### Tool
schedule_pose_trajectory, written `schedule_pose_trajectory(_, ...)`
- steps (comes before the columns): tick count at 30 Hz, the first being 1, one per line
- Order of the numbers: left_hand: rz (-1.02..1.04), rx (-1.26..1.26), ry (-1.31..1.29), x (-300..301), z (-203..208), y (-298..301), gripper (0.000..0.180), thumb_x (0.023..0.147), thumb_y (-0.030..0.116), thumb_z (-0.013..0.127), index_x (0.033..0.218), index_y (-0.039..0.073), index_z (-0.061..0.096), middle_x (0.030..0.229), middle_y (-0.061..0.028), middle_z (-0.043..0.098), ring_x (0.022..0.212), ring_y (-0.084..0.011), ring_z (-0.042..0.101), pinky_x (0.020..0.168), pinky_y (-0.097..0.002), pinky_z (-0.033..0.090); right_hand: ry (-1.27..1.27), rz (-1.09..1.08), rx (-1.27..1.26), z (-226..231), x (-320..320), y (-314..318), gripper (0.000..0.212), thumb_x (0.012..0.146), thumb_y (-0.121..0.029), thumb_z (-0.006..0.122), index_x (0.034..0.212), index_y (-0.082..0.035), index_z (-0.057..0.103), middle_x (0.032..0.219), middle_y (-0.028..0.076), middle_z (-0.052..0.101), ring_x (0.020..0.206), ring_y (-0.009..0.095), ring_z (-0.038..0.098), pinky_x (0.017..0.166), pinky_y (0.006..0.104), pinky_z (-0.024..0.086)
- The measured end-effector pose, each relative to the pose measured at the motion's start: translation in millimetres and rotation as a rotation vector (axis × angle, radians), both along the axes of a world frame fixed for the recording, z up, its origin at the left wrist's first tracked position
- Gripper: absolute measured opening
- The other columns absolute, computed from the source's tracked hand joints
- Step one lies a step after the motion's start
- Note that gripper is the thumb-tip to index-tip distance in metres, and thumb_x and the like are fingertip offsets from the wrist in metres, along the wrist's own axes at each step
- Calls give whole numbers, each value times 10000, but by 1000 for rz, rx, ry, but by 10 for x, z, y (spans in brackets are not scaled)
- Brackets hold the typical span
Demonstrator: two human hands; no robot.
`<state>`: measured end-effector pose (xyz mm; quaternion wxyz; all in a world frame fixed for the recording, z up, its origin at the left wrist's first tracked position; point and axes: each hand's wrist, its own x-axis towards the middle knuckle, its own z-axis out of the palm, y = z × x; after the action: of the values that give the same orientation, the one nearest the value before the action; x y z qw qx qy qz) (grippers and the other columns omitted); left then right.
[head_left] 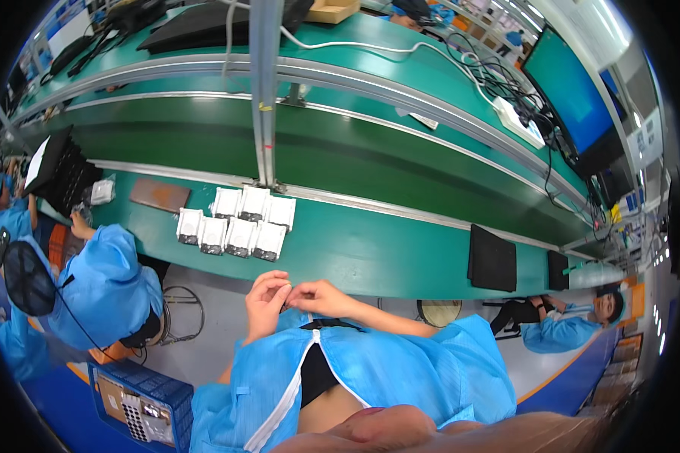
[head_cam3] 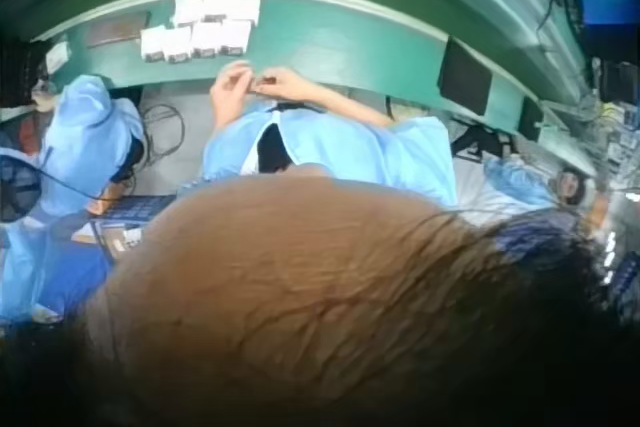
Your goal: The person assembles electronic components by hand, inserting wires into housing units.
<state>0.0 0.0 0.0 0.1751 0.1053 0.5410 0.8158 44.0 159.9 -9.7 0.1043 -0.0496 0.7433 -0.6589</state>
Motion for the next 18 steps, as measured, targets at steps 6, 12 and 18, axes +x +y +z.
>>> schedule_pose_trajectory(6, 22, -177, 434, 121, 101, 128, 137, 675, -64, 648, 797, -3, 637, 864, -107, 612, 869, -234, 579, 770, -321, 456, -720, 107, -732, -25, 77, -34, 312, 931, -289, 376, 972, -37, 557, 866, 49, 605, 687, 94, 545, 529, 210, 422)
schedule_pose_trajectory(12, 38, -305, 766, 59, 250, 187, 157, 629, -32, 690, 765, 41, 662, 788, -58, 636, 867, -256, 589, 777, -350, 459, -745, -70, -1004, 84, 117, -24, 267, 925, -309, 421, 1003, -84, 541, 952, 37, 585, 783, 101, 564, 585, 232, 441)
schedule_pose_trajectory(18, -52, -243, 728, 78, 125, 147, 158, 631, -33, 689, 768, 40, 664, 770, -57, 649, 848, -258, 597, 787, -342, 463, -756, -187, -1092, -83, 186, -38, 235, 895, -268, 506, 1010, -66, 543, 925, 28, 588, 780, 105, 564, 647, 249, 457)
